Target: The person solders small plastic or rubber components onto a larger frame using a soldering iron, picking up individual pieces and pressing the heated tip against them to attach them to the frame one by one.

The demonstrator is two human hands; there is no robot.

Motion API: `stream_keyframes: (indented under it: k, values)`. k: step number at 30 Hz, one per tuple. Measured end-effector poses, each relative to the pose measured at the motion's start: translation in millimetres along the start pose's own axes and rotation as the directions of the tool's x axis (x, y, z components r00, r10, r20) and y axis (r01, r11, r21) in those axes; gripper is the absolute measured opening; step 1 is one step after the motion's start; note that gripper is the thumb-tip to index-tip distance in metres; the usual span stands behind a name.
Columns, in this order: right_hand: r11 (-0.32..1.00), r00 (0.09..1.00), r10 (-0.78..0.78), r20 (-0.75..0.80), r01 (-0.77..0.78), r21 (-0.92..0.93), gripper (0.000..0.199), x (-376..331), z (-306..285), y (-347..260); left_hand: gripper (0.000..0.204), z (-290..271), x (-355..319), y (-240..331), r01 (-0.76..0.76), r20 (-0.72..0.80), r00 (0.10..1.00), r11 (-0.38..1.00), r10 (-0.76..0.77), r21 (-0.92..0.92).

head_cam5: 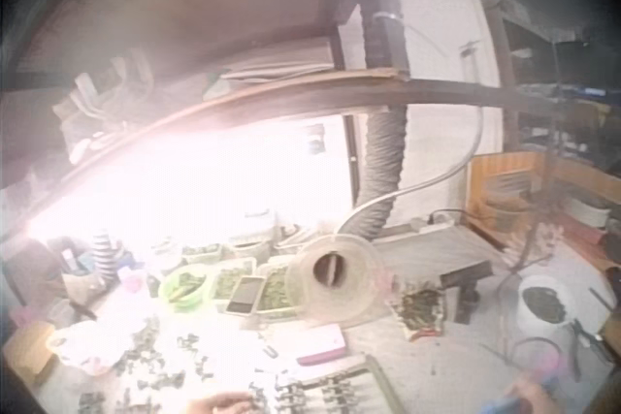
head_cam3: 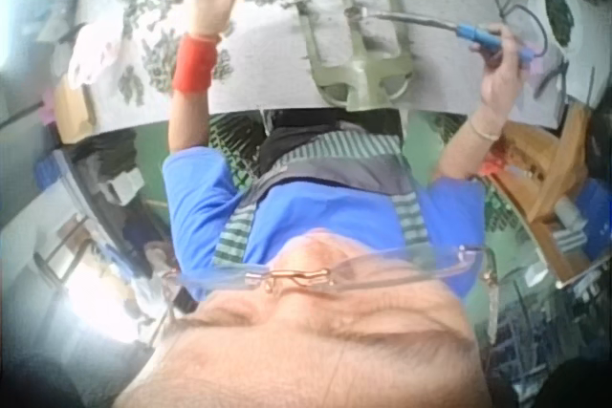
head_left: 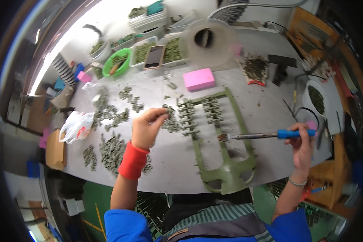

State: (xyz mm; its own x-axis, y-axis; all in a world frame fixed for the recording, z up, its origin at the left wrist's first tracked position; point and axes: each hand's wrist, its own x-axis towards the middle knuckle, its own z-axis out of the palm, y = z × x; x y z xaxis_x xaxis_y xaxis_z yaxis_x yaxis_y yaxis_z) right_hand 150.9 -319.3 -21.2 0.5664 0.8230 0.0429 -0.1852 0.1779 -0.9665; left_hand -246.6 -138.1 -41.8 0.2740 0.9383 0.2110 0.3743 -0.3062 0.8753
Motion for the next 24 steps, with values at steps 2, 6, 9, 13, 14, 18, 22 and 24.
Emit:
stream_keyframes:
  k: [2,6,9,13,14,18,22,24]
  values:
    - [1.0,1.0,0.004,-0.012,-0.004,-0.013,0.02,1,0,3,0.016,34,-8,30,-0.156,0.122,0.982,0.984,0.144,0.09]
    - [1.0,1.0,0.012,0.012,-0.012,0.003,0.02,2,-1,5,0.02,85,-13,45,-0.422,0.151,0.906,0.863,0.395,0.278]
    - [1.0,1.0,0.011,-0.003,-0.01,0.026,0.02,1,3,9,0.019,104,-13,45,-0.419,0.169,0.908,0.827,0.383,0.376]
    - [0.998,0.999,0.031,0.012,-0.032,0.055,0.021,4,4,19,0.016,120,-9,35,-0.447,0.177,0.894,0.801,0.411,0.398]
    - [0.996,0.999,0.043,0.013,-0.044,0.071,0.021,4,4,21,0.015,122,-8,34,-0.462,0.181,0.886,0.784,0.426,0.415]
    - [0.995,0.998,0.063,0.023,-0.065,0.074,0.023,7,7,25,0.017,124,-9,34,-0.426,0.211,0.905,0.797,0.37,0.429]
    - [0.995,0.997,0.063,0.04,-0.066,0.08,0.023,9,9,27,0.016,124,-8,37,-0.435,0.22,0.9,0.792,0.375,0.428]
    - [0.996,0.998,0.043,0.041,-0.046,0.08,0.023,9,9,26,0.016,125,-7,35,-0.436,0.222,0.9,0.793,0.376,0.426]
